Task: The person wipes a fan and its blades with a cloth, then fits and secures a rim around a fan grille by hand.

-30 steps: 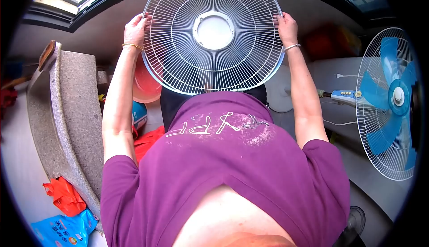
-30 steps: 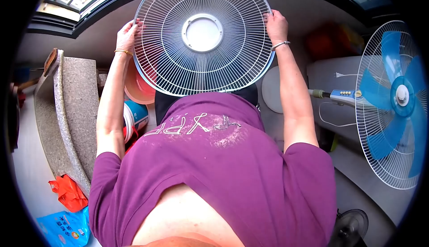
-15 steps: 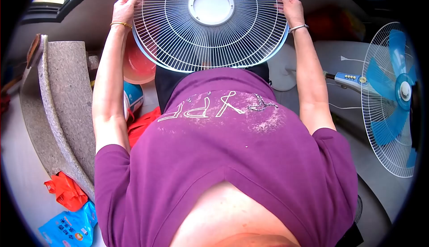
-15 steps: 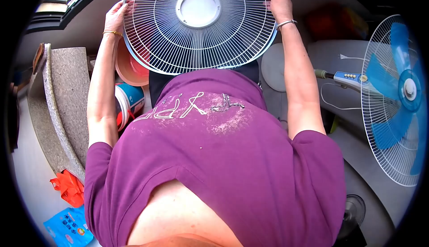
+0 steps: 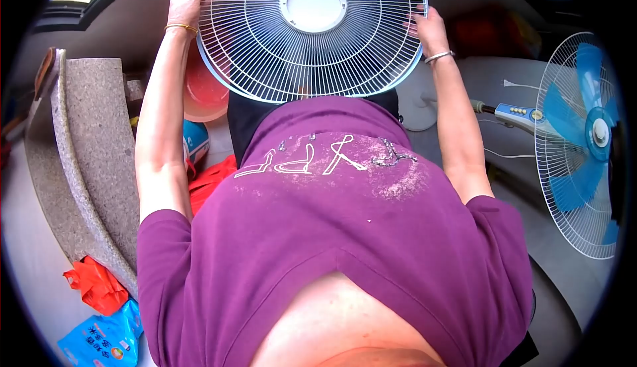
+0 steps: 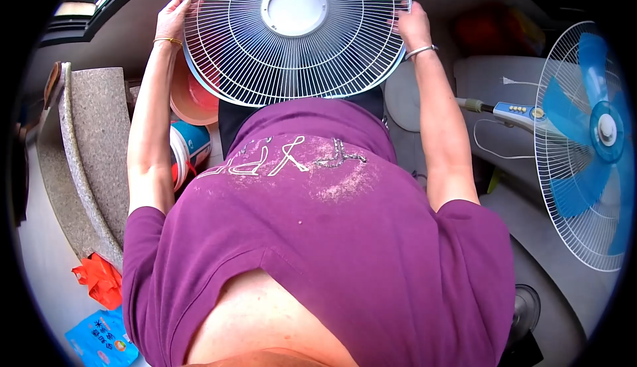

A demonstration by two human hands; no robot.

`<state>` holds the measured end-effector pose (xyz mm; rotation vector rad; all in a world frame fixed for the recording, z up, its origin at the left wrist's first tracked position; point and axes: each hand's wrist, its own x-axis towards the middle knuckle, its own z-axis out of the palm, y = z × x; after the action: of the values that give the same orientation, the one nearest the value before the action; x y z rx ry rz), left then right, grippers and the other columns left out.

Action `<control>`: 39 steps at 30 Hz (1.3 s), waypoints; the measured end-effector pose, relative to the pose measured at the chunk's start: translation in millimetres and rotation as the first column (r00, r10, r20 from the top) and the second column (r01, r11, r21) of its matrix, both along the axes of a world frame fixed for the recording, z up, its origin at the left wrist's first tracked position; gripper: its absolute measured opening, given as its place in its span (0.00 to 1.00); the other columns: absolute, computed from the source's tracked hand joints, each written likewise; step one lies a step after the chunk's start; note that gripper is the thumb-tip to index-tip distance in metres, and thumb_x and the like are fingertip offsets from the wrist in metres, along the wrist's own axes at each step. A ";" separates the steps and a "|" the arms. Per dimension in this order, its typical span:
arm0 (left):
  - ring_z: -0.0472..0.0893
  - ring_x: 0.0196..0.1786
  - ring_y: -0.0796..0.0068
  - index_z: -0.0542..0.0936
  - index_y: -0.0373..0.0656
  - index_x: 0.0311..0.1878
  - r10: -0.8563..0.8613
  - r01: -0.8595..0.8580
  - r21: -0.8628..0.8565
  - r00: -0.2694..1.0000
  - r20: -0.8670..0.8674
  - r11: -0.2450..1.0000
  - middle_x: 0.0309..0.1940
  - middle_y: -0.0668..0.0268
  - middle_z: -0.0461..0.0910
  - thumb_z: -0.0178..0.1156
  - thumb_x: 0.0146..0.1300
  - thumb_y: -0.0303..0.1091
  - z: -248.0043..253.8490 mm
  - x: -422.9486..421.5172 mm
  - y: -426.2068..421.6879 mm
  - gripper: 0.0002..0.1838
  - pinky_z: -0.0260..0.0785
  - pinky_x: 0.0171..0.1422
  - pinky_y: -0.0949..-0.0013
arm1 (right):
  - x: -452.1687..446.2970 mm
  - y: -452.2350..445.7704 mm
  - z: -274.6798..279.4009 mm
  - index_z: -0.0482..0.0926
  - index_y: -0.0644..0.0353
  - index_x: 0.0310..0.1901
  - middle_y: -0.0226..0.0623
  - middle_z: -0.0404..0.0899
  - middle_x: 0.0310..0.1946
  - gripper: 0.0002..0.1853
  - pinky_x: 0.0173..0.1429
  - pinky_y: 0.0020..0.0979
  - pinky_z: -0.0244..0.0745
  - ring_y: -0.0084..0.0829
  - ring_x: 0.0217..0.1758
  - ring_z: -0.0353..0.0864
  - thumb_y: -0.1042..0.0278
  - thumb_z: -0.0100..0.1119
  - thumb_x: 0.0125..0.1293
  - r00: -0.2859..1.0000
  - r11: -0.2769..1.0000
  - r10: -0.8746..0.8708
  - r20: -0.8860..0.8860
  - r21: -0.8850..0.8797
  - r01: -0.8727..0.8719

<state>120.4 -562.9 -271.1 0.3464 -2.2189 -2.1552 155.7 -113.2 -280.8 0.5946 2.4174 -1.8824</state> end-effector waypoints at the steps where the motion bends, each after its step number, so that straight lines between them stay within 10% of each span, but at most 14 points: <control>1: 0.80 0.43 0.73 0.75 0.36 0.47 0.002 -0.002 0.006 1.000 -0.011 1.000 0.41 0.60 0.80 0.50 0.64 0.29 -0.6 -0.3 0.7 0.11 0.74 0.47 0.73 | 4.0 -2.2 0.4 0.69 0.67 0.45 0.43 0.78 0.33 0.11 0.28 0.25 0.75 0.29 0.27 0.80 0.78 0.44 0.60 1.000 1.000 -0.023 0.020 0.000 0.023; 21: 0.80 0.34 0.78 0.76 0.37 0.46 0.065 -0.067 0.181 0.998 0.019 0.981 0.35 0.64 0.80 0.51 0.63 0.29 -1.8 25.1 -3.7 0.11 0.74 0.37 0.76 | 29.8 -33.0 1.8 0.67 0.65 0.47 0.43 0.77 0.30 0.11 0.26 0.25 0.75 0.29 0.24 0.78 0.76 0.40 0.64 0.986 0.984 -0.163 -0.042 -0.079 0.159; 31: 0.80 0.40 0.71 0.62 0.46 0.62 0.059 -0.060 0.018 0.996 0.062 0.998 0.47 0.62 0.75 0.44 0.66 0.28 2.4 55.0 -4.5 0.21 0.75 0.38 0.73 | 28.1 -42.8 10.7 0.67 0.65 0.48 0.41 0.78 0.30 0.12 0.24 0.24 0.74 0.27 0.24 0.79 0.76 0.41 0.65 0.982 0.986 -0.163 -0.097 0.012 0.165; 39: 0.80 0.39 0.72 0.69 0.38 0.53 0.076 -0.077 0.046 0.997 0.025 0.996 0.41 0.61 0.77 0.45 0.66 0.31 -10.1 72.4 -14.9 0.14 0.74 0.41 0.73 | 26.4 -44.8 11.0 0.68 0.63 0.49 0.40 0.77 0.30 0.12 0.24 0.23 0.74 0.27 0.25 0.79 0.75 0.40 0.65 0.984 0.989 -0.140 -0.113 -0.054 0.134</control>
<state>192.8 -577.8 -281.2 0.4531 -2.1320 -2.1779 182.1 -158.0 -269.9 0.6833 2.4540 -2.0759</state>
